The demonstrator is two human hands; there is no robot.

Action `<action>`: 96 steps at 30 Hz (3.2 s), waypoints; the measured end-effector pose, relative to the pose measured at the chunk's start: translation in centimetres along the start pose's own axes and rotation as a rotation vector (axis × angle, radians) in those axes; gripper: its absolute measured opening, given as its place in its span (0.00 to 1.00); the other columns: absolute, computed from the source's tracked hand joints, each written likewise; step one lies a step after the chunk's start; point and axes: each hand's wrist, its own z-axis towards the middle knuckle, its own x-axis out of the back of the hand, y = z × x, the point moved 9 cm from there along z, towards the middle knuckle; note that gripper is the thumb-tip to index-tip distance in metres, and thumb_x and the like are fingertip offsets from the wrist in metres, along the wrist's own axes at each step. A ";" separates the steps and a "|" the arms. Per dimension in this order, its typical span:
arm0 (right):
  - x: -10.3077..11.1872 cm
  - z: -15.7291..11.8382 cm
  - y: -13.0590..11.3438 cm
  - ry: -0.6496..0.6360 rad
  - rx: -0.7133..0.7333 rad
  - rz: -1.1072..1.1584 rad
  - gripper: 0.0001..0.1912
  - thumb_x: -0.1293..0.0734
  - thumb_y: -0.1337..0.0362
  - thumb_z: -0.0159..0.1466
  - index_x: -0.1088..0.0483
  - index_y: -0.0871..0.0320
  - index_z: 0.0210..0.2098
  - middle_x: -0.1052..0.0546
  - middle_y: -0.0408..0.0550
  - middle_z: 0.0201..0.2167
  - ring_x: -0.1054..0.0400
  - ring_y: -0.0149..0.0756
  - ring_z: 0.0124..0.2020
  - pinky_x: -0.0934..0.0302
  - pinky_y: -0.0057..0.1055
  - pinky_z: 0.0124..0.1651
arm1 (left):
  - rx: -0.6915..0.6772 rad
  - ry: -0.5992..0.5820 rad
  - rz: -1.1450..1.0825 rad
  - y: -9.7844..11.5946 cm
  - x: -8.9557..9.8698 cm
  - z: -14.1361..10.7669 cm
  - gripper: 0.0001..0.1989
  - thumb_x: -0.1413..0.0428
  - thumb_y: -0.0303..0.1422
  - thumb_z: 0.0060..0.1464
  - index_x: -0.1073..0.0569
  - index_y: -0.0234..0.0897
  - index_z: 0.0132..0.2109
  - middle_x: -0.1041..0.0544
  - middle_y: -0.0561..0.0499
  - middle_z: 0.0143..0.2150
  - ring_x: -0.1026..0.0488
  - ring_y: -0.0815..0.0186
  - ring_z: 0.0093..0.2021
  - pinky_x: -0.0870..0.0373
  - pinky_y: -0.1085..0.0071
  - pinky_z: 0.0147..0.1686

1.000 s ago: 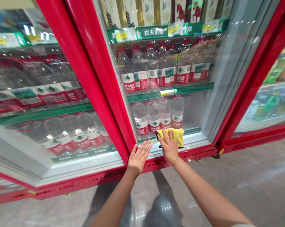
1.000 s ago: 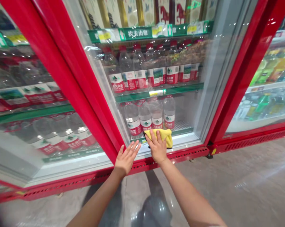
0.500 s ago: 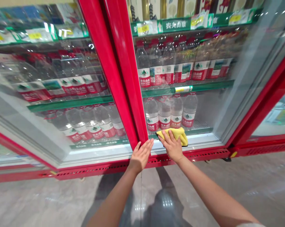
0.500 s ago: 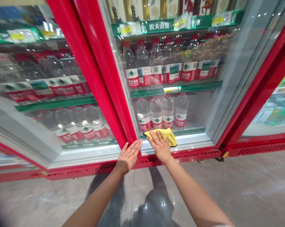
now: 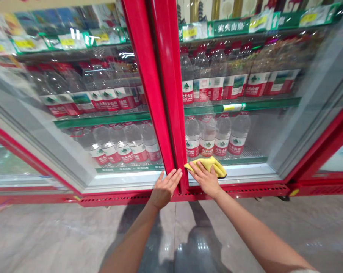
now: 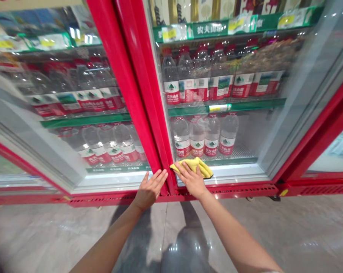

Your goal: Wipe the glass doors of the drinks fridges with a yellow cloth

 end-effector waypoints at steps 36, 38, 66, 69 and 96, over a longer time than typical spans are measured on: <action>7.2 4.2 -2.1 0.389 0.161 -0.080 0.28 0.37 0.71 0.69 0.32 0.41 0.65 0.21 0.47 0.56 0.35 0.39 0.62 0.63 0.46 0.73 | 0.151 0.014 0.092 -0.9 1.3 1.7 0.34 0.51 0.30 0.63 0.46 0.33 0.74 0.47 0.46 0.77 0.68 0.63 0.79 0.79 0.47 0.74; 6.4 2.9 -2.6 0.340 0.228 -0.089 0.27 0.37 0.70 0.70 0.31 0.40 0.64 0.20 0.46 0.54 0.33 0.37 0.60 0.64 0.46 0.73 | 0.141 -0.021 0.085 -0.8 1.0 1.4 0.35 0.51 0.30 0.63 0.47 0.33 0.75 0.47 0.46 0.77 0.66 0.62 0.79 0.74 0.47 0.75; 1.5 -1.2 -3.2 0.177 0.232 -0.117 0.26 0.35 0.65 0.71 0.34 0.39 0.66 0.20 0.47 0.52 0.31 0.40 0.54 0.57 0.48 0.70 | 0.076 -0.013 -0.013 0.3 -1.5 -0.6 0.35 0.54 0.27 0.64 0.51 0.34 0.76 0.40 0.43 0.74 0.52 0.61 0.77 0.65 0.50 0.75; 1.4 -1.9 -3.3 0.212 0.253 -0.111 0.24 0.36 0.65 0.72 0.32 0.39 0.64 0.19 0.45 0.52 0.30 0.38 0.54 0.59 0.48 0.72 | 0.072 0.011 -0.051 0.1 -0.8 -0.7 0.35 0.54 0.27 0.65 0.52 0.34 0.76 0.37 0.42 0.73 0.47 0.61 0.76 0.63 0.50 0.75; -0.6 -8.7 5.2 -0.057 0.046 -0.052 0.28 0.37 0.70 0.70 0.34 0.40 0.66 0.27 0.41 0.64 0.34 0.38 0.65 0.67 0.44 0.74 | -0.204 -0.022 -0.223 5.7 -1.9 3.0 0.27 0.58 0.27 0.69 0.42 0.36 0.73 0.35 0.46 0.72 0.42 0.66 0.73 0.53 0.62 0.72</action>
